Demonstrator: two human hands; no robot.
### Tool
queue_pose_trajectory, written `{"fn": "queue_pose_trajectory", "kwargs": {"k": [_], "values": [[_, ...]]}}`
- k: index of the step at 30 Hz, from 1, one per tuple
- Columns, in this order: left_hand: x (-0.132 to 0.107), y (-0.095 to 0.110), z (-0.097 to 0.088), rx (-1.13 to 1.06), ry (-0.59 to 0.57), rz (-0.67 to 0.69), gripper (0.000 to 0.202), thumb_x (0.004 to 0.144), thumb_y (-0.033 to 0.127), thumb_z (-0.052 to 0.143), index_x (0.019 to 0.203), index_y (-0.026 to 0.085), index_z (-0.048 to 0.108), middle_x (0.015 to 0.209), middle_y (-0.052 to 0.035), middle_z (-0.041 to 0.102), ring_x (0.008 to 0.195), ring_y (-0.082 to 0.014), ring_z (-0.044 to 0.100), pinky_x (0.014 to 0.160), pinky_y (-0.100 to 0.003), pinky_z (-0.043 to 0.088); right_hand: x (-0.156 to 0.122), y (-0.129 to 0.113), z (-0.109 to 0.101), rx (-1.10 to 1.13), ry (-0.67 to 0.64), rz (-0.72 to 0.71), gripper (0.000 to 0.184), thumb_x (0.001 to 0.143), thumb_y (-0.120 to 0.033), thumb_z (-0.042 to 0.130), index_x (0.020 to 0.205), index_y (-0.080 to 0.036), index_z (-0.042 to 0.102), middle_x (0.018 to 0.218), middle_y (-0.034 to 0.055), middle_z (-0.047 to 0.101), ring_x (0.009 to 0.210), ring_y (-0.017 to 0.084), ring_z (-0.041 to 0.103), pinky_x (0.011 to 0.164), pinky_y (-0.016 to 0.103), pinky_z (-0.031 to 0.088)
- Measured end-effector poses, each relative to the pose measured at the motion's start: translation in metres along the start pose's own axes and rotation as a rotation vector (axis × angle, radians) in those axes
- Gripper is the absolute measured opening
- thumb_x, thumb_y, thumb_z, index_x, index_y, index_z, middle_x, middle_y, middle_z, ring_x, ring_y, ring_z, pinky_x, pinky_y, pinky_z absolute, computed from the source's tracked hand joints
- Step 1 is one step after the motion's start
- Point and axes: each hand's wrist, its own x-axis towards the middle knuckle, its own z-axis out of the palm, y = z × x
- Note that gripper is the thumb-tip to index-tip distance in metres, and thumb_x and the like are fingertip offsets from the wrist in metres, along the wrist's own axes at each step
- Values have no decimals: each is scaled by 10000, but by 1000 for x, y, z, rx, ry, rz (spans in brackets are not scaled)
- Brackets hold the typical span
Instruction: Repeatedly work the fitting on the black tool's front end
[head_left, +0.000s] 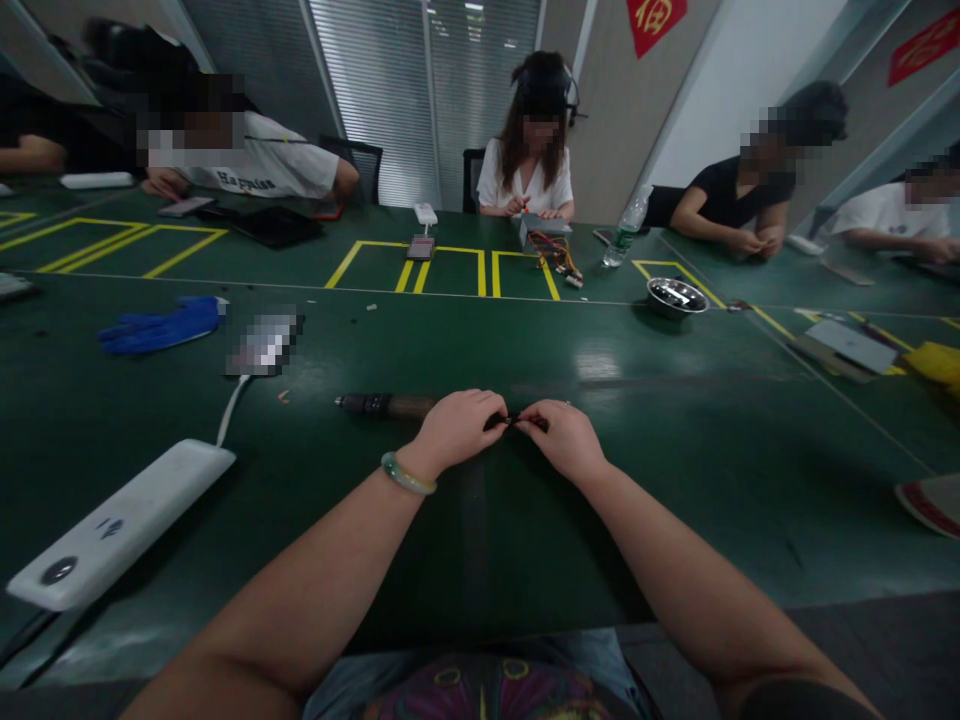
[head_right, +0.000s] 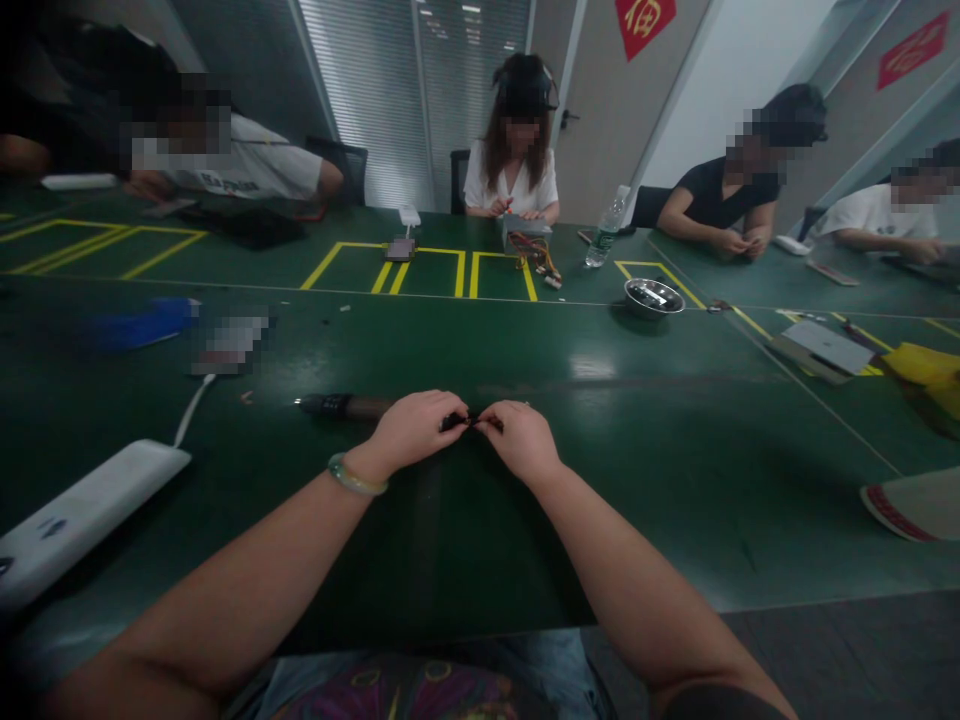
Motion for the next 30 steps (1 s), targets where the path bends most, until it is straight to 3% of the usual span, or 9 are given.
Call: {"fn": "queue_pose_trajectory", "kwargs": {"k": [5, 19, 25, 30], "values": [[-1, 0, 1, -6, 4, -8, 137, 884, 302, 555, 987, 227, 606, 966, -16, 641, 926, -189, 593, 816, -341, 460, 1, 2, -1, 4, 14, 7, 101, 864, -312, 623, 901, -229, 668, 875, 6, 675, 813, 162, 597, 767, 297, 426], [0, 5, 3, 36, 25, -30, 75, 875, 265, 543, 900, 219, 596, 891, -14, 624, 862, -190, 585, 784, -340, 458, 3, 2, 7, -46, 9, -89, 104, 903, -266, 571, 920, -214, 658, 942, 40, 663, 918, 188, 586, 871, 334, 418], [-1, 5, 2, 48, 23, -12, 68, 877, 268, 540, 892, 224, 590, 890, -11, 619, 856, -189, 582, 767, -331, 449, 1, 3, 11, -5, 44, -63, 101, 902, -260, 571, 926, -221, 661, 947, 35, 646, 894, 170, 592, 838, 309, 438], [-1, 6, 2, 64, 28, -23, 59, 875, 269, 550, 890, 225, 586, 882, -16, 620, 846, -195, 584, 764, -332, 451, 2, 6, 14, 69, 77, -88, 72, 887, -232, 586, 884, -216, 657, 1131, 42, 621, 1027, 163, 579, 892, 287, 444]]}}
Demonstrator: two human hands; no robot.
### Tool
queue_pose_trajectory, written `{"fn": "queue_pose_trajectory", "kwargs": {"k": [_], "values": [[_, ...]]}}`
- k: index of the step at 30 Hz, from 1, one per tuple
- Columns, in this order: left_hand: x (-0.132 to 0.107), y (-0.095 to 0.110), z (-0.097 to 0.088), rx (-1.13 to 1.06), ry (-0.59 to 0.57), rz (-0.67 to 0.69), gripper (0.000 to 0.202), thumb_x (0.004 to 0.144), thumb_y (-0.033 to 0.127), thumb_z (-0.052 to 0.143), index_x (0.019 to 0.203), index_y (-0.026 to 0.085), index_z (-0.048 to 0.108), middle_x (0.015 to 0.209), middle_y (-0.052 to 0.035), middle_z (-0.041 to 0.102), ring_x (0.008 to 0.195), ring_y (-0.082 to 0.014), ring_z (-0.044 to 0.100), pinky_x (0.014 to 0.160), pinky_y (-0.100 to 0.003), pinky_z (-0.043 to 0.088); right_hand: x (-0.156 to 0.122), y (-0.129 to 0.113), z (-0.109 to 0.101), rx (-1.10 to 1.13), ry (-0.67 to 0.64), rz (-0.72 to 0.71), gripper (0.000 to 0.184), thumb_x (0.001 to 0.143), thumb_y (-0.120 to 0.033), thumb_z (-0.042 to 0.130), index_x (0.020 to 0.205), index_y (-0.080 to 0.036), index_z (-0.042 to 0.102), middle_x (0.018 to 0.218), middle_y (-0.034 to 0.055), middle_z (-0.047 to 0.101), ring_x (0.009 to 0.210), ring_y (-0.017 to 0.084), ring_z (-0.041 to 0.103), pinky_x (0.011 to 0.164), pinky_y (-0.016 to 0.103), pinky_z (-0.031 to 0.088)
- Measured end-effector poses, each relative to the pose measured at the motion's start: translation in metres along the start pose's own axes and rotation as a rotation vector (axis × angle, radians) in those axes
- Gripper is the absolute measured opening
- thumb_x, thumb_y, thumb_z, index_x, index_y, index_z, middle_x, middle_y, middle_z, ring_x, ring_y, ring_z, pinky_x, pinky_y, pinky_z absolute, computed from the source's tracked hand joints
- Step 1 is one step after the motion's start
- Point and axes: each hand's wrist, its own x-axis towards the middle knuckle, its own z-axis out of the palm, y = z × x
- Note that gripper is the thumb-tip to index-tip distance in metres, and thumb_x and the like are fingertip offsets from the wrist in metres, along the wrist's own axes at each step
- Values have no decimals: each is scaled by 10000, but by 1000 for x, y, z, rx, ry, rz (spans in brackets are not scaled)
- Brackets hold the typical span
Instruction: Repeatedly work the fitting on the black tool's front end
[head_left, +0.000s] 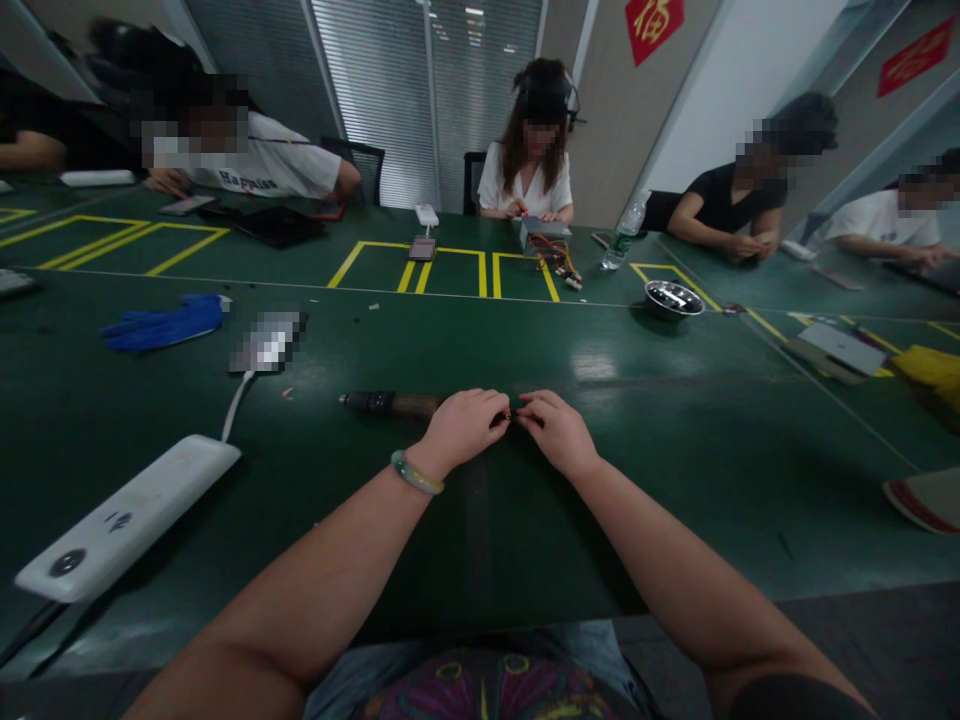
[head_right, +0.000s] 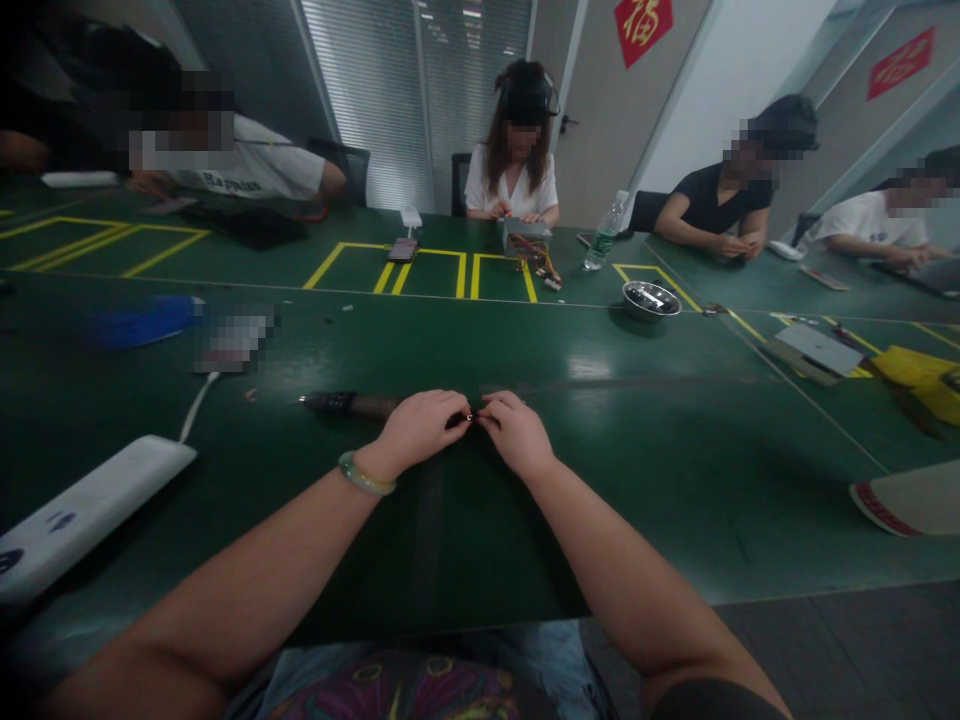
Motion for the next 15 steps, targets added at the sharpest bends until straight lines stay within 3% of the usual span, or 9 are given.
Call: {"fn": "queue_pose_trajectory", "kwargs": {"k": [9, 15], "values": [[-1, 2, 3, -22, 36, -30, 121, 855, 277, 572, 958, 214, 563, 898, -18, 614, 862, -196, 583, 756, -328, 441, 3, 3, 4, -36, -88, 5, 53, 898, -195, 562, 907, -214, 610, 963, 15, 662, 899, 159, 605, 816, 274, 434], [-3, 10, -12, -36, 195, -24, 169, 843, 342, 549, 773, 187, 556, 819, -38, 600, 849, -203, 556, 790, -346, 419, 4, -1, 1, -44, -98, 16, 106, 863, -113, 543, 902, -199, 591, 935, 25, 643, 879, 164, 585, 781, 264, 417]]}}
